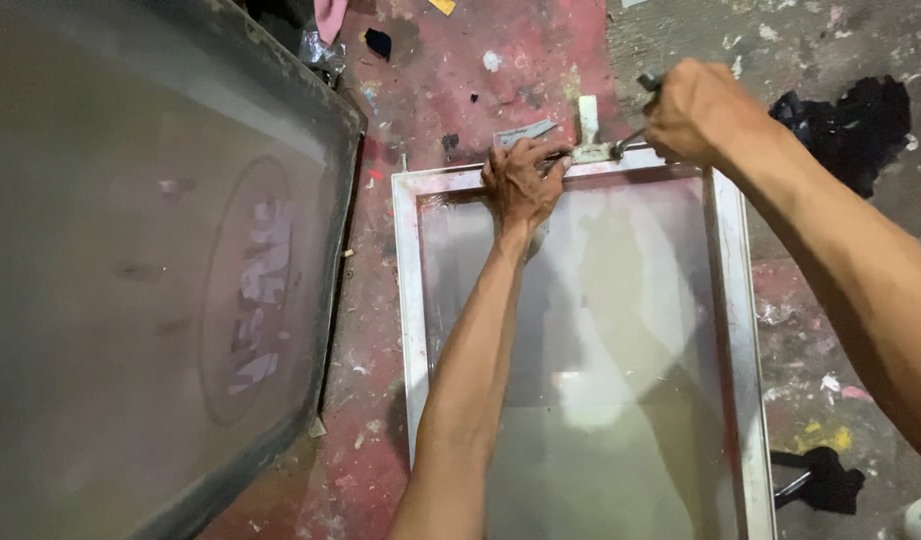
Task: Preparing screen printing frames by applying material, spraying liquid, and tightening clamps with a T-handle wrench.
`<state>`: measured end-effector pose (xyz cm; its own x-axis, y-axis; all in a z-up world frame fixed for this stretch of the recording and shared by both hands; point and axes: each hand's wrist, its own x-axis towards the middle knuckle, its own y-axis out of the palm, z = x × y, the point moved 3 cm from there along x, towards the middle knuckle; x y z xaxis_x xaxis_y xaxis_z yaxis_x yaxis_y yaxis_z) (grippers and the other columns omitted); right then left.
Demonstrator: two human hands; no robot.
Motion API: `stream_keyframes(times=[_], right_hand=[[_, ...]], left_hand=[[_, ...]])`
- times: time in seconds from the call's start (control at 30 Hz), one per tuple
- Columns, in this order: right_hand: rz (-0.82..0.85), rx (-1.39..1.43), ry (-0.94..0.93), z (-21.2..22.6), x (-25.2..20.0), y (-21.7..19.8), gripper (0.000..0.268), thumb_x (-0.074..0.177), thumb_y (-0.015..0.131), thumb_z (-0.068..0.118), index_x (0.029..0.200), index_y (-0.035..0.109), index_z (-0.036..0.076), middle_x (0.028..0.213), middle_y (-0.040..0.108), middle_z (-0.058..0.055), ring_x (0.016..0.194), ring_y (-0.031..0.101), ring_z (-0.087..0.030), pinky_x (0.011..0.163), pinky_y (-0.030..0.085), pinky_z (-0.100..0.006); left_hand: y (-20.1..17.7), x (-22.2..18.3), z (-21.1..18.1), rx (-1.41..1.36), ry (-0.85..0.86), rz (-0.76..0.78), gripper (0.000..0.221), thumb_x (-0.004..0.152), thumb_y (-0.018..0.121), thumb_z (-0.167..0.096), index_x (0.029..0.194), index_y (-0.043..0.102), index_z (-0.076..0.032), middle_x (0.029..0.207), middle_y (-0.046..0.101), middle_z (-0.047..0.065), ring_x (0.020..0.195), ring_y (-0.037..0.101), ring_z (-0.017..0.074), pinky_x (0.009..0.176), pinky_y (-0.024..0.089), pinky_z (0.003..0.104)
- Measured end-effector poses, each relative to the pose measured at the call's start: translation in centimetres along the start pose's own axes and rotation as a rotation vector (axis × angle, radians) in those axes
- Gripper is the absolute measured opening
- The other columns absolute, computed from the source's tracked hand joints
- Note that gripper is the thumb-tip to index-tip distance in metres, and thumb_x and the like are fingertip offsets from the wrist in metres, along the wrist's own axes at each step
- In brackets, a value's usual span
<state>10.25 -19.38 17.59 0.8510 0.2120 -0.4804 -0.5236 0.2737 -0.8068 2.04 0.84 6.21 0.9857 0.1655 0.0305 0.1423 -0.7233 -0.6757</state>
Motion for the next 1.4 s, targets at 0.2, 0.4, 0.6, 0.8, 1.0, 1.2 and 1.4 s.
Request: stream_keyframes(times=[0.2, 0.4, 0.6, 0.8, 1.0, 1.2, 1.4], right_hand=[[0.18, 0.217, 0.21, 3.4, 1.3, 1.1, 0.044, 0.113, 0.045, 0.026, 0.072, 0.041, 0.011, 0.064, 0.038, -0.003, 0.048, 0.032, -0.015, 0.042, 0.029, -0.029], [0.249, -0.328, 0.252, 5.7, 0.5, -1.3, 0.027, 0.107, 0.059, 0.02, 0.086, 0.061, 0.003, 0.083, 0.058, -0.011, 0.06, 0.046, -0.017, 0.05, 0.048, -0.029], [0.065, -1.355, -0.823, 1.9, 0.3, -0.4, 0.05, 0.113, 0.024, 0.034, 0.065, 0.039, 0.029, 0.054, 0.037, 0.014, 0.046, 0.033, -0.006, 0.049, 0.04, -0.023], [-0.153, -1.426, -0.711, 4.6, -2.5, -3.2, 0.042, 0.105, 0.027, 0.041, 0.079, 0.06, 0.035, 0.103, 0.058, 0.009, 0.1, 0.048, -0.011, 0.094, 0.037, -0.035], [-0.337, -1.385, -0.696, 4.3, -4.7, -2.9, 0.031, 0.109, 0.032, 0.039, 0.1, 0.06, 0.029, 0.099, 0.06, 0.004, 0.074, 0.06, -0.012, 0.066, 0.044, -0.028], [-0.726, -0.059, -0.227, 0.0, -5.2, -0.1, 0.06, 0.081, 0.086, 0.01, 0.117, 0.039, -0.003, 0.1, 0.044, -0.015, 0.08, 0.046, -0.025, 0.063, 0.043, -0.037], [-0.822, 0.589, -0.39, 3.2, -5.8, 2.4, 0.016, 0.096, 0.091, 0.008, 0.103, 0.08, 0.0, 0.097, 0.079, -0.015, 0.082, 0.075, -0.02, 0.068, 0.062, -0.027]], left_hand=[[-0.6, -0.2, -0.8, -0.019, -0.015, 0.022, 0.019, 0.085, 0.071, -0.043, 0.102, 0.078, -0.044, 0.124, 0.074, -0.017, 0.103, 0.047, 0.0215, 0.098, 0.031, 0.043], [-1.2, 0.0, -1.1, -0.061, -0.035, 0.029, 0.019, 0.083, 0.069, -0.037, 0.098, 0.08, -0.043, 0.116, 0.078, -0.013, 0.11, 0.05, 0.0291, 0.104, 0.029, 0.049], [0.7, 0.0, 0.6, -0.083, -0.081, 0.054, 0.019, 0.078, 0.075, -0.039, 0.097, 0.081, -0.041, 0.124, 0.077, -0.006, 0.143, 0.036, 0.0453, 0.116, 0.018, 0.063], [0.0, 1.5, -2.7, -0.089, 0.148, -0.05, 0.024, 0.063, 0.06, -0.006, 0.069, 0.061, -0.029, 0.073, 0.066, -0.007, 0.086, 0.055, 0.024, 0.084, 0.025, 0.039], [5.9, 3.4, -5.7, 0.025, 0.409, 0.143, 0.033, 0.082, 0.067, -0.056, 0.103, 0.078, -0.033, 0.113, 0.077, -0.005, 0.104, 0.066, 0.0279, 0.092, 0.039, 0.052], [4.6, 3.2, -5.3, -0.31, 0.568, -0.059, 0.01, 0.081, 0.073, -0.01, 0.073, 0.067, -0.012, 0.061, 0.057, 0.001, 0.054, 0.055, 0.0187, 0.05, 0.044, 0.041], [3.0, 2.7, -6.8, -0.414, 0.601, -0.134, 0.03, 0.068, 0.053, 0.004, 0.084, 0.072, -0.012, 0.063, 0.063, 0.003, 0.054, 0.058, 0.0222, 0.055, 0.05, 0.042]])
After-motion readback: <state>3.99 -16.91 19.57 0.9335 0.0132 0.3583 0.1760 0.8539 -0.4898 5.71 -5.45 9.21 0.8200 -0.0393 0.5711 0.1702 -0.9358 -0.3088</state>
